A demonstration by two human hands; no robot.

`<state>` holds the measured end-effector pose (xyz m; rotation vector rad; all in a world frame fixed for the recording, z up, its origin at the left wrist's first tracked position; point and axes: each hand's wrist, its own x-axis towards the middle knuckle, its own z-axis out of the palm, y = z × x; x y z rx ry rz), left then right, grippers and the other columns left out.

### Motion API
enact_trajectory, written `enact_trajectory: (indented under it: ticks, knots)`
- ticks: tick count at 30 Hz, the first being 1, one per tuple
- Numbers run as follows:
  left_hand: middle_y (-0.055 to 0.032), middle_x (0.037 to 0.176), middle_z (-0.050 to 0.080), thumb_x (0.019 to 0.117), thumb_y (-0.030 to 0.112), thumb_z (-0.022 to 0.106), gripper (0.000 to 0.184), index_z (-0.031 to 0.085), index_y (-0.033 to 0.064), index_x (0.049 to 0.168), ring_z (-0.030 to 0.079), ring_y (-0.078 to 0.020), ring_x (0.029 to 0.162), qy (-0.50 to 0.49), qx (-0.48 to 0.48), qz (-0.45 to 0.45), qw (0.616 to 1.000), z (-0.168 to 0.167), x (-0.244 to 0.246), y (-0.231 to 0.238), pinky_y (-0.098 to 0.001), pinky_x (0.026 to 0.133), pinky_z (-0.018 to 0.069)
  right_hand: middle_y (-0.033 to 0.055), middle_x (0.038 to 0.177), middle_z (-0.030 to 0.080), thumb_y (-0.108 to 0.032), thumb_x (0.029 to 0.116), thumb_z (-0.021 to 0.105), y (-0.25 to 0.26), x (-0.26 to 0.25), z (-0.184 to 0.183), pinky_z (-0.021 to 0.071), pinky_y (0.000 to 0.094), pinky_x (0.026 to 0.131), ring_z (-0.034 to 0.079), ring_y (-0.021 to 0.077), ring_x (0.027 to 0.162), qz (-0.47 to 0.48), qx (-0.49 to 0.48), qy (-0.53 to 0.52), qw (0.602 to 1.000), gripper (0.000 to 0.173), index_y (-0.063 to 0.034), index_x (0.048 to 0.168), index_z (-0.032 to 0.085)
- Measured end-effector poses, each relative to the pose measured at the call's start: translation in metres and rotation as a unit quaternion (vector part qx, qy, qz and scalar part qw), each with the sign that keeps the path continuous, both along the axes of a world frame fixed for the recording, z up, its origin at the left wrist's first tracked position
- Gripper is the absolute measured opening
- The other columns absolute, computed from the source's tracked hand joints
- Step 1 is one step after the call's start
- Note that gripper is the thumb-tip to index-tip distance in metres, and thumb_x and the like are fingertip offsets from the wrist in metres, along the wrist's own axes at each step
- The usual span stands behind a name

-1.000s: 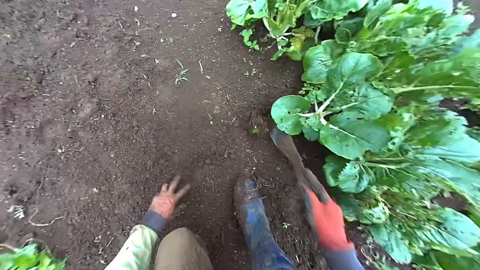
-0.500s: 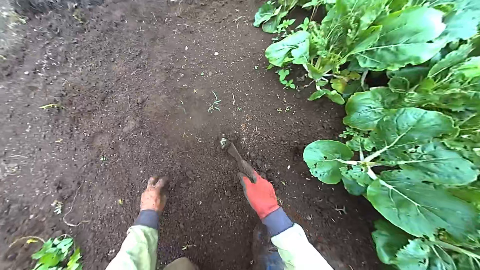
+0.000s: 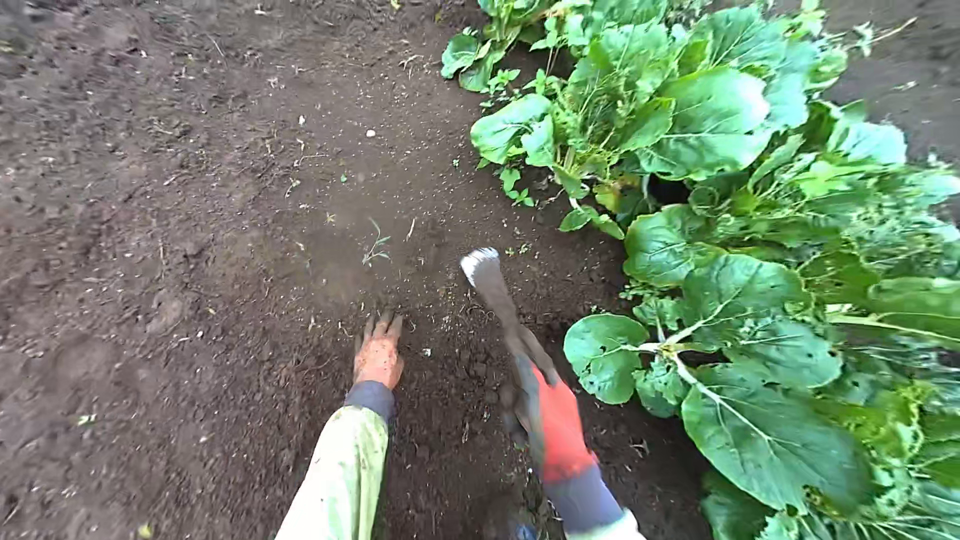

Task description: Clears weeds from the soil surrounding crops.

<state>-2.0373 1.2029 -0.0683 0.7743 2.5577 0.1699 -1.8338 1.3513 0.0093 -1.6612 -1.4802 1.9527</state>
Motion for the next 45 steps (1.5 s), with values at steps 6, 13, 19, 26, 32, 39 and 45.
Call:
enact_trajectory:
  ticks: [6, 13, 19, 26, 32, 39, 45]
  knots:
    - [-0.0125, 0.143, 0.061, 0.0868, 0.008, 0.069, 0.045, 0.069, 0.0196, 0.130, 0.052, -0.0397, 0.137, 0.142, 0.015, -0.031, 0.989, -0.047, 0.019, -0.091, -0.0586, 0.108, 0.0466, 0.0088, 0.077, 0.063, -0.045, 0.1093, 0.043, 0.063, -0.031, -0.047, 0.0507, 0.0380, 0.043, 0.054, 0.0189, 0.048, -0.024, 0.041, -0.025, 0.999, 0.053, -0.0232, 0.157, 0.040]
    - [-0.0166, 0.171, 0.019, 0.1002, 0.054, 0.045, 0.070, 0.033, 0.0254, 0.163, 0.014, -0.0484, 0.156, 0.135, -0.045, 0.094, 0.985, -0.051, 0.044, -0.141, -0.0807, 0.115, 0.0128, 0.0074, 0.070, 0.063, -0.051, 0.1086, 0.043, 0.085, -0.067, -0.031, 0.0505, 0.0363, 0.041, 0.056, 0.0177, 0.046, -0.070, 0.051, -0.041, 0.995, 0.054, -0.0183, 0.151, 0.046]
    - [-0.0178, 0.172, 0.010, 0.0978, 0.056, 0.049, 0.076, 0.028, 0.0250, 0.164, 0.007, -0.0515, 0.156, 0.099, -0.073, 0.103, 0.987, -0.053, 0.043, -0.138, -0.0821, 0.114, 0.0081, 0.0084, 0.089, 0.064, -0.073, 0.0985, 0.043, 0.191, -0.193, -0.081, 0.0528, 0.0404, 0.055, 0.057, 0.0201, 0.059, -0.011, 0.058, -0.015, 0.998, 0.066, -0.0359, 0.153, 0.041]
    - [-0.0235, 0.171, 0.011, 0.0961, 0.056, 0.054, 0.080, 0.029, 0.0228, 0.164, 0.008, -0.0565, 0.153, 0.086, -0.082, 0.101, 0.988, -0.048, 0.040, -0.139, -0.0839, 0.112, 0.0081, 0.0283, 0.123, 0.069, -0.048, 0.1057, 0.048, 0.162, -0.133, -0.056, 0.0452, 0.0704, 0.099, 0.064, 0.0492, 0.117, 0.233, 0.364, -0.255, 0.865, 0.056, -0.0100, 0.146, 0.058]
    - [-0.0228, 0.171, 0.010, 0.0955, 0.056, 0.055, 0.079, 0.030, 0.0256, 0.164, 0.007, -0.0569, 0.153, 0.080, -0.093, 0.106, 0.987, -0.048, 0.040, -0.137, -0.0846, 0.112, 0.0077, 0.0102, 0.076, 0.067, -0.041, 0.1089, 0.047, 0.114, -0.149, -0.042, 0.0550, 0.0396, 0.047, 0.061, 0.0204, 0.052, 0.087, 0.132, -0.045, 0.986, 0.049, -0.0125, 0.149, 0.050]
    - [-0.0176, 0.173, 0.007, 0.0976, 0.058, 0.051, 0.074, 0.030, 0.0310, 0.163, 0.005, -0.0521, 0.156, 0.023, -0.127, 0.131, 0.983, -0.032, 0.036, -0.126, -0.0810, 0.115, 0.0044, 0.0238, 0.106, 0.068, -0.059, 0.1043, 0.042, 0.140, -0.350, -0.037, 0.0544, 0.0619, 0.074, 0.067, 0.0379, 0.085, 0.153, 0.169, -0.028, 0.973, 0.062, -0.0078, 0.134, 0.060]
    - [-0.0163, 0.173, 0.009, 0.0990, 0.057, 0.050, 0.069, 0.033, 0.0353, 0.162, 0.008, -0.0506, 0.156, -0.009, -0.120, 0.160, 0.980, -0.017, 0.034, -0.118, -0.0794, 0.116, 0.0047, 0.0145, 0.094, 0.067, -0.053, 0.1089, 0.038, 0.083, -0.367, -0.048, 0.0593, 0.0459, 0.062, 0.066, 0.0242, 0.068, 0.066, 0.090, 0.032, 0.993, 0.057, -0.0087, 0.143, 0.050]
